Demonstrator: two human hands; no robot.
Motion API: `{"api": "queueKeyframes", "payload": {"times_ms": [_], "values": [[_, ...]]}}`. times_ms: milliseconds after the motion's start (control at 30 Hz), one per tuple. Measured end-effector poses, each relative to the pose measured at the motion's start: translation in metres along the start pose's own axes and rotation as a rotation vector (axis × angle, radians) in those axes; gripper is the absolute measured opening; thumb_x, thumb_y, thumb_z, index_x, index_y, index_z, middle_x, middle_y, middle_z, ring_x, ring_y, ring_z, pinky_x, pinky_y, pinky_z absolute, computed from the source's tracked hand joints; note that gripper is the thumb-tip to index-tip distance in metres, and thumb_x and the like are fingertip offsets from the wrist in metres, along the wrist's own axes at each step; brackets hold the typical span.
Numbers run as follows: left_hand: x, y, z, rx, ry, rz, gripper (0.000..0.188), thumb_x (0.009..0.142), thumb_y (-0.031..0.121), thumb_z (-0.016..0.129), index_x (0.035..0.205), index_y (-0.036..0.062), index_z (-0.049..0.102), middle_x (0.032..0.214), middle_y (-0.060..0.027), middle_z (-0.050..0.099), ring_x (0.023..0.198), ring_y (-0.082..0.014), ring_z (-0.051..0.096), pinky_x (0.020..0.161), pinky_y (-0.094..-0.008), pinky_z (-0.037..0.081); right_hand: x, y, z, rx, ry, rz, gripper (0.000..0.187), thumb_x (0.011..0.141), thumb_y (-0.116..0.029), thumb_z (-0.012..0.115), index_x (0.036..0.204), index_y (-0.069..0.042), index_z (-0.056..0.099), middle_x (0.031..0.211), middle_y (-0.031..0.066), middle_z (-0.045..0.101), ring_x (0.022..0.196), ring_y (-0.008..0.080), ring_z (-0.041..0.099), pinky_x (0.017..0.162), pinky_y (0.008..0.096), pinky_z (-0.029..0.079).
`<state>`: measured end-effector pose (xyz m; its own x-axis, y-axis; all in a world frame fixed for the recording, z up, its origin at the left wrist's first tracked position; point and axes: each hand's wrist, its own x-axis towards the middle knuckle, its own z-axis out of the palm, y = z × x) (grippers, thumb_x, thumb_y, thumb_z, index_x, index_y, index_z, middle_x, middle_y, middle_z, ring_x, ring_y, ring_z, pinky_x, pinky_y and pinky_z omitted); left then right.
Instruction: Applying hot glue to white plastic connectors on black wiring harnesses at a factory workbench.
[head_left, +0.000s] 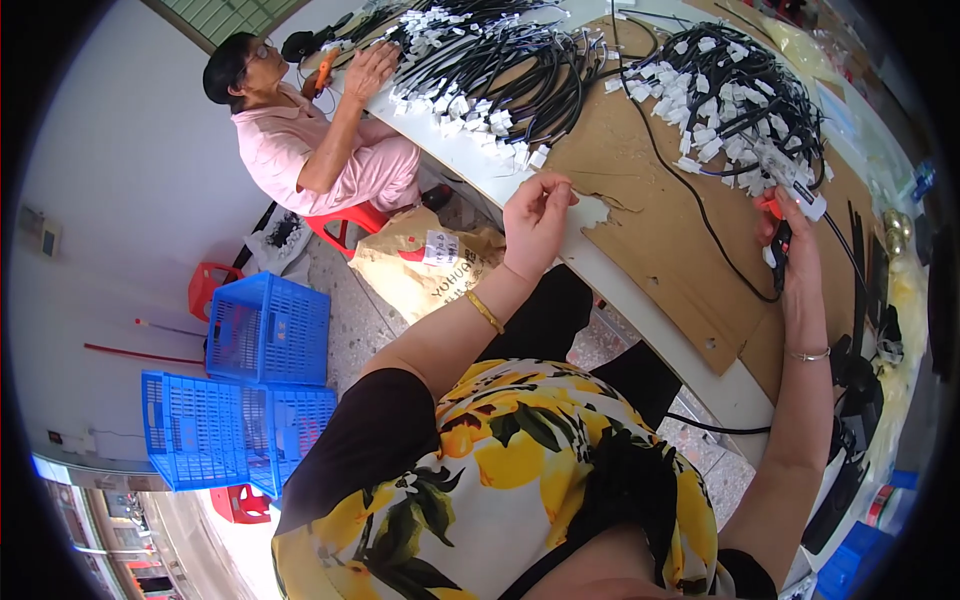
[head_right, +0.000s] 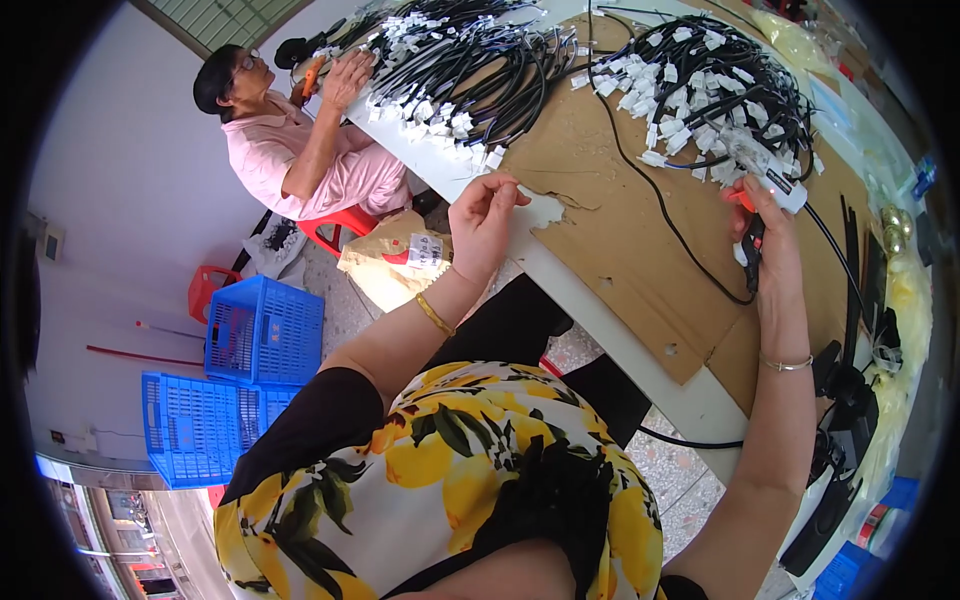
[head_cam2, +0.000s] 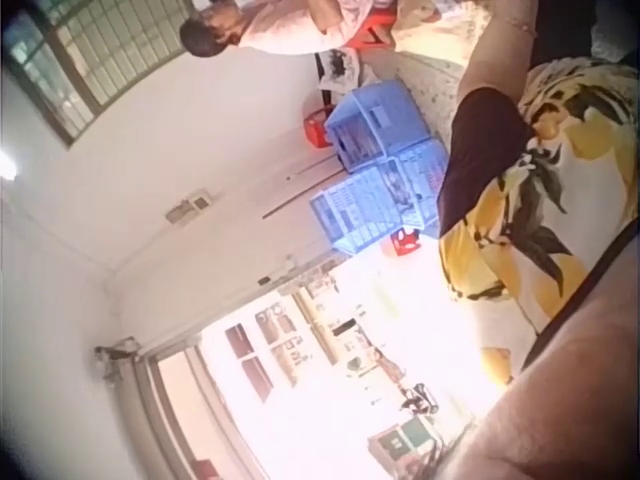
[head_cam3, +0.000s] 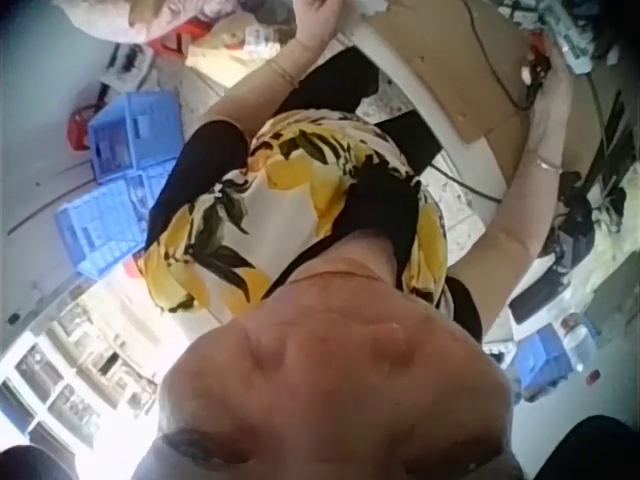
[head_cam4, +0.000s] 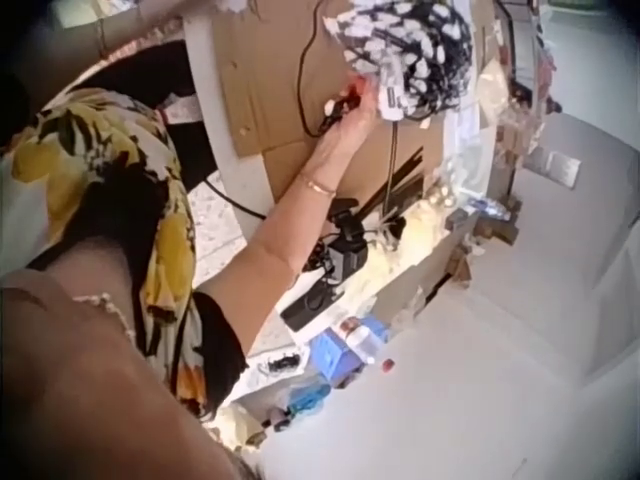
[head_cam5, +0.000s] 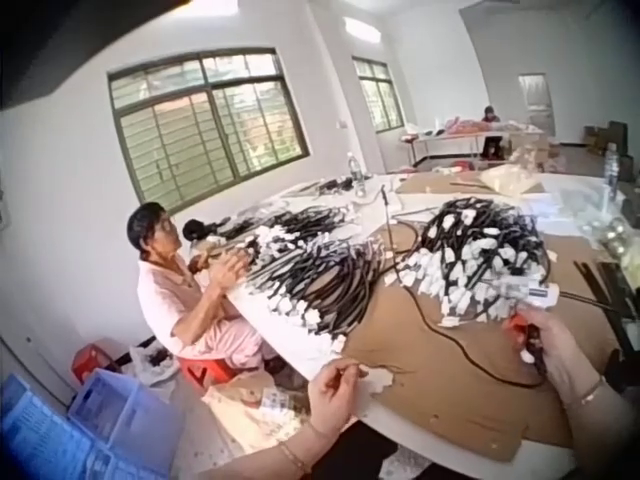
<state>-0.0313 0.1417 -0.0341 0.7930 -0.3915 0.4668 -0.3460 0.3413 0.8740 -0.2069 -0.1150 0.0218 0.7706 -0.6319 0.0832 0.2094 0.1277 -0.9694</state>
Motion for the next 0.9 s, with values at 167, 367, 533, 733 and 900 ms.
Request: {"api": "queueKeyframes", "payload": {"times_ms": [167,367,533,733,900], "values": [[0.007,-0.004,-0.001,-0.03,0.027,-0.03,0.015,0.085,0.011,0.052,0.091,-0.0027,0.054,0.075,-0.0031,0.054,0.067,-0.0103,0.055,0.061,-0.0212,0.045,0.001,-0.002,0.001,-0.019,-0.015,0.014,0.022,0.08,-0.027,0.057,0.085,-0.006,0.058,0.074,0.0038,0.061,0.049,0.0051,0.045,0.043,0.0191,0.033],[0.01,0.002,0.001,-0.047,0.047,-0.079,0.016,0.085,0.012,0.052,0.091,-0.0026,0.054,0.074,-0.0026,0.053,0.061,-0.0088,0.053,0.058,-0.0216,0.046,-0.001,-0.002,0.002,-0.059,-0.034,0.042,0.025,0.078,-0.03,0.059,0.085,-0.006,0.058,0.075,0.0038,0.061,0.05,0.0053,0.045,0.043,0.019,0.033],[0.01,0.008,0.0,-0.085,0.056,-0.12,0.013,0.085,0.007,0.05,0.091,-0.0027,0.054,0.067,-0.0015,0.051,0.057,-0.0072,0.049,0.058,-0.0224,0.046,-0.001,-0.005,0.002,-0.077,-0.023,0.046,0.026,0.077,-0.03,0.06,0.086,-0.006,0.058,0.075,0.0041,0.06,0.051,0.0062,0.046,0.044,0.0192,0.034],[0.008,0.012,-0.002,-0.116,0.048,-0.168,0.013,0.085,0.007,0.049,0.091,-0.0031,0.054,0.063,-0.0015,0.048,0.056,-0.0077,0.047,0.058,-0.0249,0.047,0.001,0.0,0.0,-0.091,-0.083,0.007,0.028,0.079,-0.027,0.058,0.093,-0.003,0.053,0.079,0.0063,0.057,0.057,0.0086,0.049,0.047,0.0197,0.037],[0.011,0.016,-0.006,-0.173,0.007,-0.231,0.012,0.086,0.006,0.047,0.09,-0.0027,0.053,0.062,-0.0019,0.046,0.056,-0.0088,0.046,0.059,-0.0257,0.047,-0.003,-0.001,-0.001,-0.116,-0.039,0.064,0.029,0.078,-0.025,0.058,0.093,-0.001,0.051,0.08,0.0088,0.057,0.055,0.0104,0.047,0.048,0.0204,0.037]]}}
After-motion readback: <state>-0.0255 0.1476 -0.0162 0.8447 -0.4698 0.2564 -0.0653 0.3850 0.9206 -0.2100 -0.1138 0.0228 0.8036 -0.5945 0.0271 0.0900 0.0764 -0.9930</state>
